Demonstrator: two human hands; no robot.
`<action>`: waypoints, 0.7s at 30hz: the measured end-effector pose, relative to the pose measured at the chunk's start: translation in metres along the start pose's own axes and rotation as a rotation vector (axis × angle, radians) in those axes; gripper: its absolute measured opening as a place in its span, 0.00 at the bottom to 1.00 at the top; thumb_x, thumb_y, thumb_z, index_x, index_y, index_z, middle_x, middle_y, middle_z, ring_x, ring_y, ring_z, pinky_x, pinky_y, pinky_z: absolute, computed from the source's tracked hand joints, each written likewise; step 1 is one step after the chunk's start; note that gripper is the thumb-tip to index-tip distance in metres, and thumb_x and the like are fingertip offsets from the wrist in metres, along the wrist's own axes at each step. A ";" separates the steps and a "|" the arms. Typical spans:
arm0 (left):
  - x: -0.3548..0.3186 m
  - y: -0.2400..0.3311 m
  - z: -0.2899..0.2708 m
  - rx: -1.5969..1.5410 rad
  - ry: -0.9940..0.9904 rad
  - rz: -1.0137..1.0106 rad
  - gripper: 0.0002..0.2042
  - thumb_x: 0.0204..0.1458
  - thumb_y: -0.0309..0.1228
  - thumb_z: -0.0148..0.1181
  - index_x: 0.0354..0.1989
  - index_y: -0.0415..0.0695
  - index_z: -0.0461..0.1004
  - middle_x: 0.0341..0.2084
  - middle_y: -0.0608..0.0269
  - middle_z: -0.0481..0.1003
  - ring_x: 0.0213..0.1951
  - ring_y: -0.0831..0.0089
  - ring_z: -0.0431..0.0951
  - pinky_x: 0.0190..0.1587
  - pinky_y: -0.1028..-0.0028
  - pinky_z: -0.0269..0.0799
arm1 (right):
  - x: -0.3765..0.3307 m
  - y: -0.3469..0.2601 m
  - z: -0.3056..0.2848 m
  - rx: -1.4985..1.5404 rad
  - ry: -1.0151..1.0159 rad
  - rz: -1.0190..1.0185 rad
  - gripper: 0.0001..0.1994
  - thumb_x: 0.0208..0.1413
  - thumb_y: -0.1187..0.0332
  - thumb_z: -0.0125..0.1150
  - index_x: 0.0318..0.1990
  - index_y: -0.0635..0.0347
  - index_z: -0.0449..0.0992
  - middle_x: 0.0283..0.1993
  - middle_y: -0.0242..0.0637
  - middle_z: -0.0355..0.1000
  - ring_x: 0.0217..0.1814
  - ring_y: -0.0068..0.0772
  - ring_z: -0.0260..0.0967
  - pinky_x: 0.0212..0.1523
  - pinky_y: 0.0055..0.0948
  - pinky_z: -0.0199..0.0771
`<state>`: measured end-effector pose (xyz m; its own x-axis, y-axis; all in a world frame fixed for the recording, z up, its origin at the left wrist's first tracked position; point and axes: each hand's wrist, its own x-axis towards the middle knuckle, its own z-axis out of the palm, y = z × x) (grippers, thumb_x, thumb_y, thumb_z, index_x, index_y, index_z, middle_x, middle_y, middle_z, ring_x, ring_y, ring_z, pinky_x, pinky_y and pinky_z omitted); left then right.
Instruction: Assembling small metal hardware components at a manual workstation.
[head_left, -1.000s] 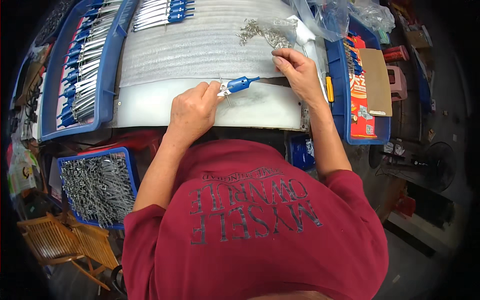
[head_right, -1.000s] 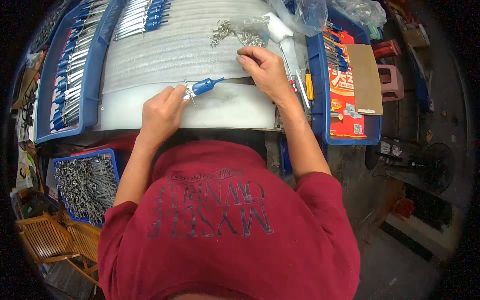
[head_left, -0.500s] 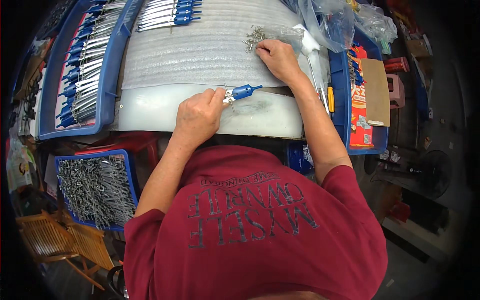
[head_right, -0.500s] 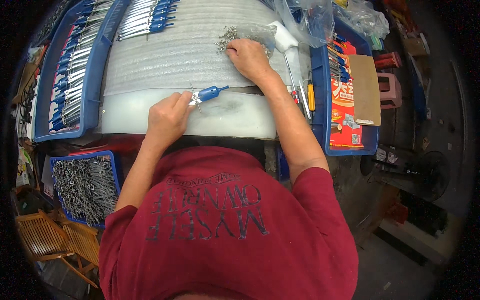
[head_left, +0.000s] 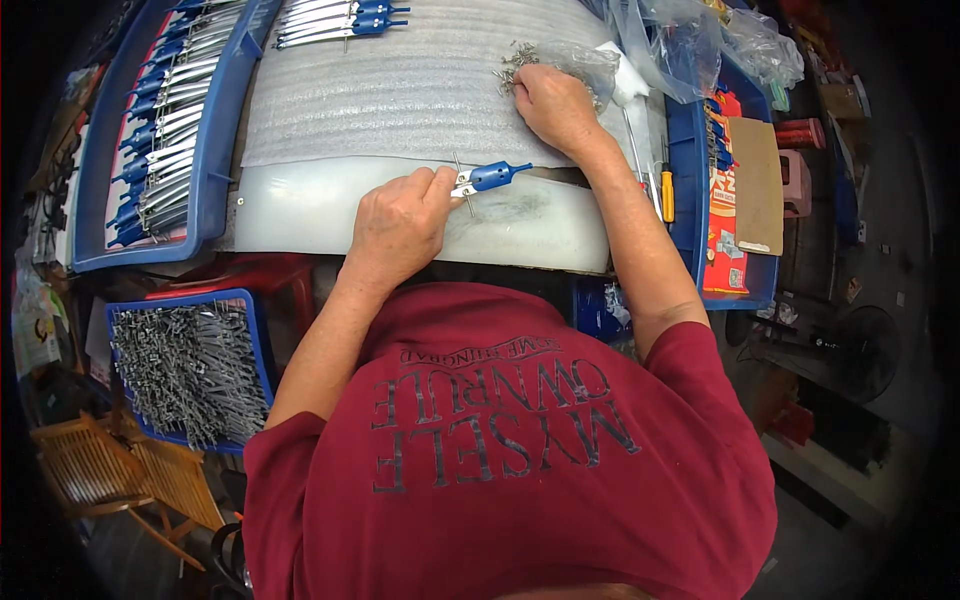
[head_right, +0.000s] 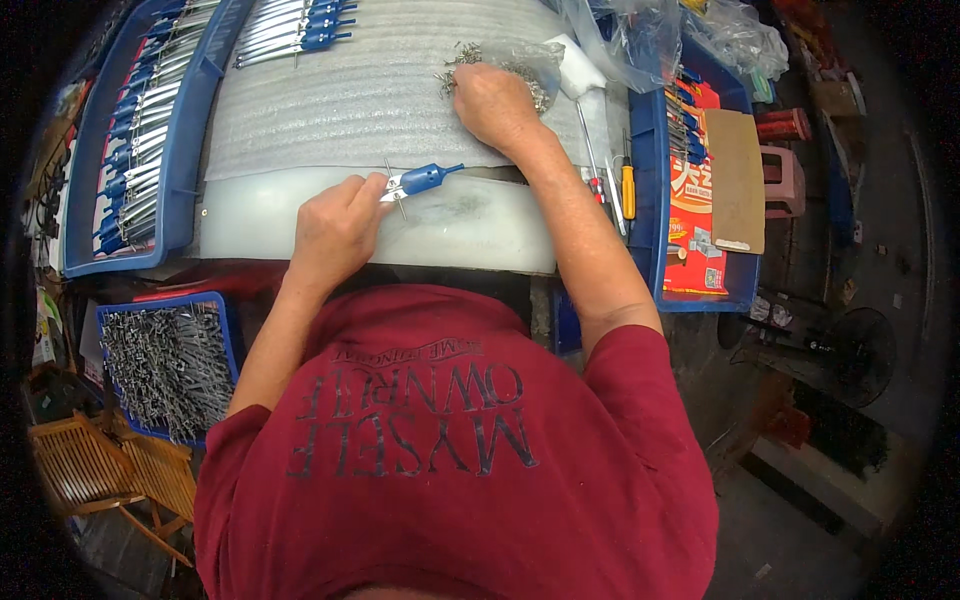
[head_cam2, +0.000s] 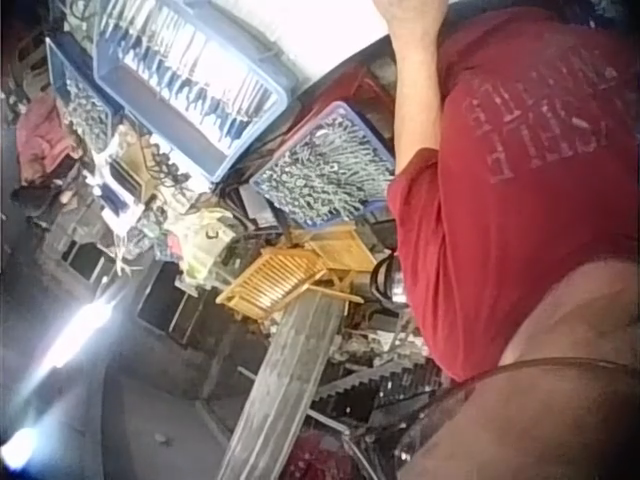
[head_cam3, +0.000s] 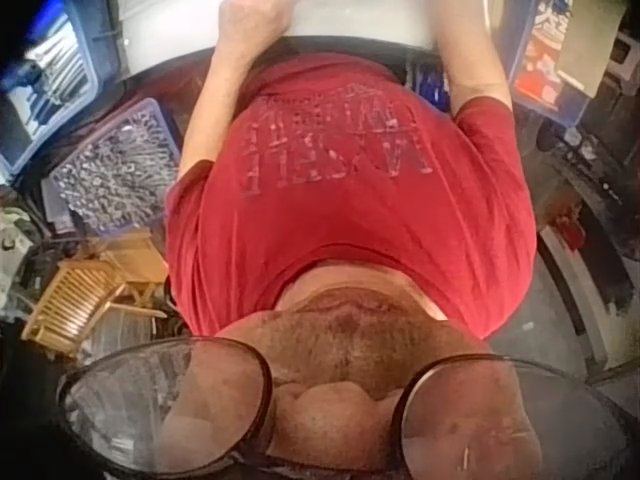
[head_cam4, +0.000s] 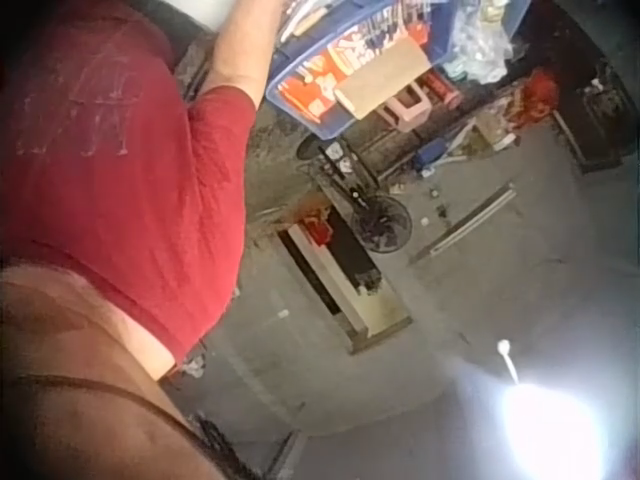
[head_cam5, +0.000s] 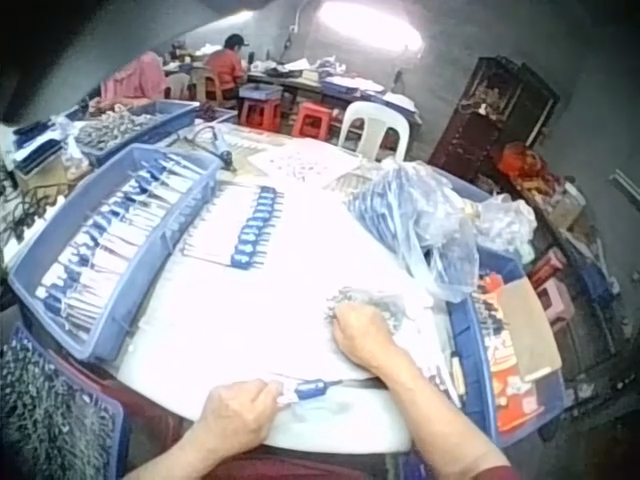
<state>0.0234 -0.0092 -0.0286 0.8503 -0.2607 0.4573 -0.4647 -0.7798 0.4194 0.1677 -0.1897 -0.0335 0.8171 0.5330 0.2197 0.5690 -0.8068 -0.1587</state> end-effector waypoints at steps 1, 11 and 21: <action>0.000 0.000 0.000 -0.004 0.004 0.001 0.08 0.42 0.31 0.54 0.29 0.42 0.65 0.15 0.63 0.62 0.17 0.67 0.68 0.18 0.69 0.63 | -0.001 0.001 0.001 0.005 -0.002 0.008 0.06 0.44 0.70 0.48 0.29 0.61 0.70 0.27 0.45 0.68 0.31 0.47 0.66 0.32 0.38 0.65; -0.001 -0.001 0.000 -0.018 -0.008 -0.012 0.08 0.40 0.30 0.55 0.28 0.43 0.66 0.15 0.63 0.63 0.17 0.68 0.68 0.18 0.69 0.63 | -0.028 -0.020 -0.047 0.560 -0.215 0.164 0.08 0.46 0.68 0.49 0.25 0.65 0.68 0.17 0.29 0.59 0.22 0.19 0.55 0.23 0.21 0.56; -0.002 -0.001 0.001 0.013 0.005 0.018 0.08 0.40 0.30 0.55 0.28 0.43 0.66 0.14 0.63 0.63 0.17 0.68 0.68 0.17 0.70 0.64 | -0.049 -0.050 -0.060 0.570 -0.418 0.042 0.09 0.46 0.67 0.48 0.26 0.66 0.68 0.16 0.33 0.59 0.19 0.21 0.53 0.20 0.23 0.56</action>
<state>0.0223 -0.0088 -0.0309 0.8405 -0.2715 0.4689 -0.4763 -0.7827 0.4006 0.0934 -0.1913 0.0214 0.7417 0.6494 -0.1679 0.4026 -0.6311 -0.6630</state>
